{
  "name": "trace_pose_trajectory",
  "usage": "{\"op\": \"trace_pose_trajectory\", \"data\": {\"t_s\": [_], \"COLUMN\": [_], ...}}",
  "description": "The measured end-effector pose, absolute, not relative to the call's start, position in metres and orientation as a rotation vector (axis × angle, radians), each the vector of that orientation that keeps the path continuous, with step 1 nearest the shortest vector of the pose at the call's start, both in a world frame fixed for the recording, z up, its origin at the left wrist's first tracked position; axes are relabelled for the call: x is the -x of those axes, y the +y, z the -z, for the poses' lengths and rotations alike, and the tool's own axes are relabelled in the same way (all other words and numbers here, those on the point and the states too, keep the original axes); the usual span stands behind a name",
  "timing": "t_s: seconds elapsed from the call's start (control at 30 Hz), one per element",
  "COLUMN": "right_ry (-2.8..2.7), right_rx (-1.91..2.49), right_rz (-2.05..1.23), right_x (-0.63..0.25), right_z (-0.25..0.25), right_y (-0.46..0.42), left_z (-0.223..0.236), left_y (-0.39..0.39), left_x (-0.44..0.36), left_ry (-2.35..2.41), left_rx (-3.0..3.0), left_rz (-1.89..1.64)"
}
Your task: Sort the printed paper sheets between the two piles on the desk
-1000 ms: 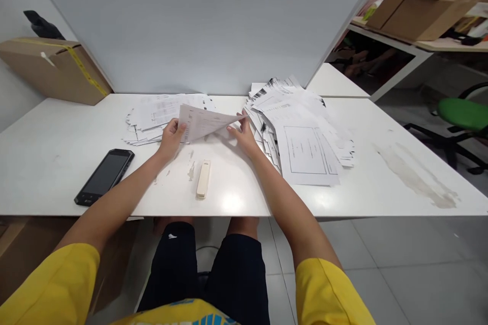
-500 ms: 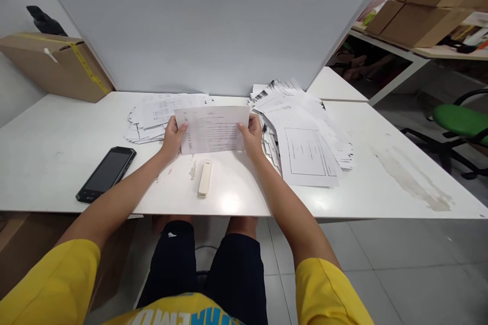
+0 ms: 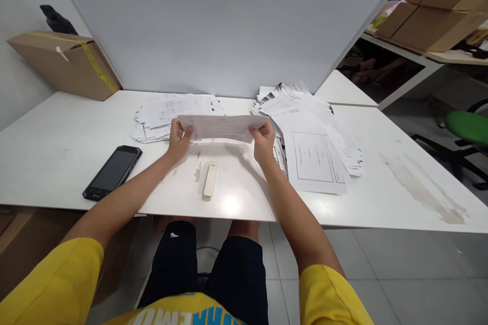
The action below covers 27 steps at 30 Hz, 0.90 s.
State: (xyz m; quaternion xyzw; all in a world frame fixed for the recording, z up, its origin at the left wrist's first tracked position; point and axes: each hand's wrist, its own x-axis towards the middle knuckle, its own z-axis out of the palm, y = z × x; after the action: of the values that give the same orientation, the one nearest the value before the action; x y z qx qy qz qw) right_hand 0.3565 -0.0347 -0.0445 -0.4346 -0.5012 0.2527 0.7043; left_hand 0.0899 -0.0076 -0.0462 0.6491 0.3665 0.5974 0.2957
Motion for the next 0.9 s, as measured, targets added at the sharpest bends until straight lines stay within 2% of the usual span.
{"op": "trace_pose_trajectory", "data": {"t_s": [0.3, 0.4, 0.5, 0.6, 0.73, 0.9], "right_ry": [-1.259, -1.164, -0.94, -0.685, -0.508, -0.498], "right_rx": [1.216, 1.31, 1.285, 1.3, 1.562, 1.751], "right_rz": [-0.679, -0.645, -0.599, -0.751, -0.967, -1.156], "right_x": [-0.359, -0.368, -0.379, -0.384, -0.378, -0.37], "right_z": [0.035, 0.019, -0.003, -0.011, 0.011, 0.036], "right_y": [-0.04, -0.045, -0.085, -0.165, -0.274, -0.332], "left_z": [0.05, 0.047, 0.04, 0.031, 0.021, 0.015], "left_y": [-0.004, -0.01, -0.025, -0.043, -0.061, -0.067], "left_x": [-0.09, -0.095, -0.101, -0.108, -0.117, -0.122], "left_ry": [0.989, 0.945, 0.813, 0.637, 0.369, 0.423], "left_rx": [-1.819, -1.785, -1.763, -1.971, -2.32, -2.382], "left_rz": [-1.471, -1.461, -1.378, -1.055, -0.499, -0.283]}}
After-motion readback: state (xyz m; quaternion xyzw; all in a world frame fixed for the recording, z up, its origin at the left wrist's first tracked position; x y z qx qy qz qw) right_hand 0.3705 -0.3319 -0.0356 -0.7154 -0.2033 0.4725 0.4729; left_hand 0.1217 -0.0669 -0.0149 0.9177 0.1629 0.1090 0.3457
